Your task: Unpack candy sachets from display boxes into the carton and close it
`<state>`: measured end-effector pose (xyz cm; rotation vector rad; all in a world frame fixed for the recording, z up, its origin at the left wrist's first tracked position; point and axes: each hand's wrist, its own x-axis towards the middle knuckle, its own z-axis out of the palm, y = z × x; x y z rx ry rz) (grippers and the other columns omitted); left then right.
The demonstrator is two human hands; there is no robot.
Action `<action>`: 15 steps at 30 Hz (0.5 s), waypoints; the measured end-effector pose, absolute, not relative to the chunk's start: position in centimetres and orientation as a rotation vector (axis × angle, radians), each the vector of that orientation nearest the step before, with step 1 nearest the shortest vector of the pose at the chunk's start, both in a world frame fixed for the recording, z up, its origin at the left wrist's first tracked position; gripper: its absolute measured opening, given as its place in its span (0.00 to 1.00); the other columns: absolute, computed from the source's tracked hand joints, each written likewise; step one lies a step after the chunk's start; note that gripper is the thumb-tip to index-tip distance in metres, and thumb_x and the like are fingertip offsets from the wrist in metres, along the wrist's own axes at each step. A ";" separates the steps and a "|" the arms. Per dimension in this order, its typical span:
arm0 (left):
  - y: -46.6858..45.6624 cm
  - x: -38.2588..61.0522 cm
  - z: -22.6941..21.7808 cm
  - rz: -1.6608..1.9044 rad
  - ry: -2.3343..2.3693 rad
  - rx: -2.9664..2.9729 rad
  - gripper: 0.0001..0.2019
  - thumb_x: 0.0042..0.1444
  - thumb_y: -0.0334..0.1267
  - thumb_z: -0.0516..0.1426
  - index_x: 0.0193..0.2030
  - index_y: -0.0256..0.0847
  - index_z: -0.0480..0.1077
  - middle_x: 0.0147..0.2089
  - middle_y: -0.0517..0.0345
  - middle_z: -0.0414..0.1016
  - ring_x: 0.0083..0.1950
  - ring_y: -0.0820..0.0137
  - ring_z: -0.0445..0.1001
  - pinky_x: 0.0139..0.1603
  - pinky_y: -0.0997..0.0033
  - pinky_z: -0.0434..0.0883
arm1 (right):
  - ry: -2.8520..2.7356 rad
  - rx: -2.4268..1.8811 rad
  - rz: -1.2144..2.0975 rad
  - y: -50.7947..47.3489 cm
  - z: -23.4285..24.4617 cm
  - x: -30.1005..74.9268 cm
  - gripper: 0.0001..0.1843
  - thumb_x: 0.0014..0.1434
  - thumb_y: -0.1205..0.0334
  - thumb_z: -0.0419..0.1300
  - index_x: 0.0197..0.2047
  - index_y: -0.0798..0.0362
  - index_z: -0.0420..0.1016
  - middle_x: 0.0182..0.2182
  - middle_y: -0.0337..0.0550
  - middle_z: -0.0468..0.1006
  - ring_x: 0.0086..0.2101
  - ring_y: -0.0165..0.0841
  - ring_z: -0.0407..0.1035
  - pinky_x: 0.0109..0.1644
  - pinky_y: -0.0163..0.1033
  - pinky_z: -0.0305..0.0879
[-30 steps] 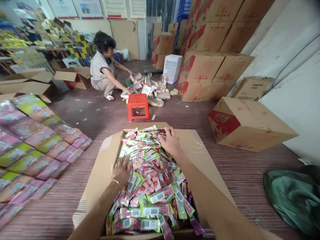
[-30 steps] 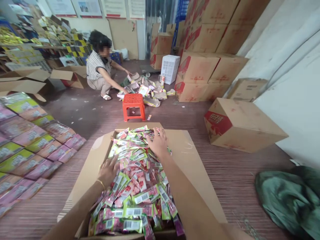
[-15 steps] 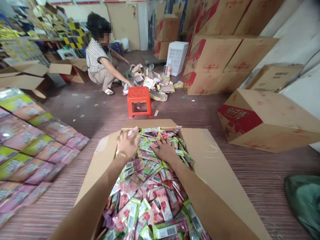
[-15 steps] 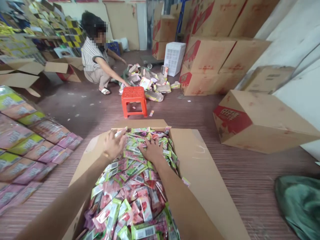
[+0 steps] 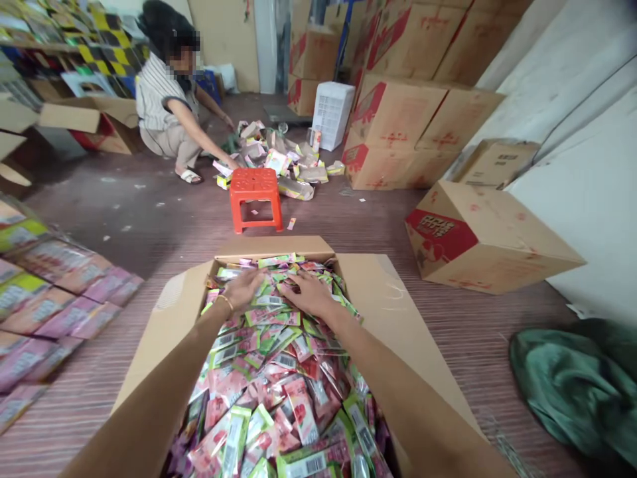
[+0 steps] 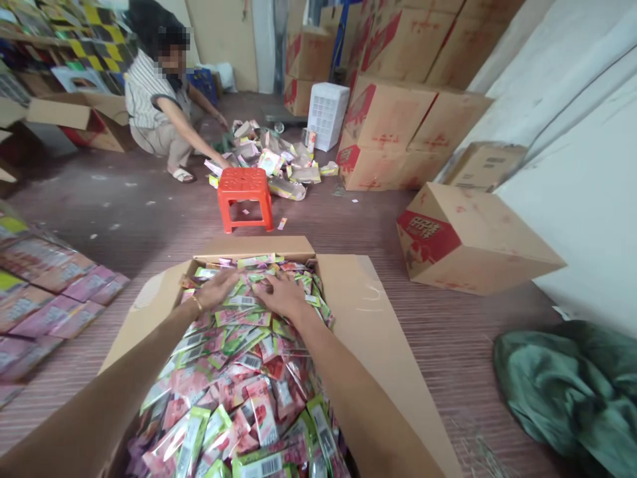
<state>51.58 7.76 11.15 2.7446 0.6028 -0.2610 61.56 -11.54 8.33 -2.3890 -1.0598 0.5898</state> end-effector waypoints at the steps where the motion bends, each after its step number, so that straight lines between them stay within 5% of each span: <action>1: 7.7 51.1 12.1 -0.203 0.608 2.710 0.30 0.69 0.47 0.36 0.68 0.39 0.65 0.71 0.47 0.62 0.73 0.60 0.58 0.74 0.52 0.55 | -1.083 -2.379 0.486 -12.4 8.9 62.0 0.31 0.66 0.36 0.46 0.65 0.42 0.68 0.67 0.45 0.64 0.65 0.48 0.58 0.68 0.60 0.51; 4: 5.9 48.2 14.2 -0.061 0.527 2.652 0.31 0.69 0.52 0.37 0.70 0.40 0.62 0.74 0.50 0.56 0.75 0.62 0.53 0.76 0.56 0.51 | -1.023 -2.422 0.170 -15.0 9.1 63.4 0.27 0.67 0.43 0.49 0.63 0.46 0.69 0.65 0.48 0.67 0.64 0.45 0.59 0.70 0.54 0.49; 9: -1.2 41.9 12.5 -0.305 0.514 2.819 0.33 0.61 0.62 0.52 0.72 0.60 0.57 0.79 0.54 0.41 0.77 0.42 0.39 0.71 0.29 0.44 | -0.881 -2.550 0.400 -17.3 4.5 61.7 0.38 0.69 0.40 0.44 0.74 0.53 0.50 0.73 0.57 0.49 0.71 0.49 0.44 0.72 0.61 0.38; 15: -3.1 39.9 8.7 -0.427 0.588 2.953 0.38 0.61 0.58 0.55 0.75 0.55 0.49 0.79 0.49 0.34 0.78 0.44 0.30 0.73 0.32 0.38 | -0.689 -2.417 0.328 -17.2 1.2 58.5 0.37 0.70 0.41 0.44 0.75 0.50 0.48 0.73 0.54 0.47 0.69 0.47 0.49 0.72 0.56 0.47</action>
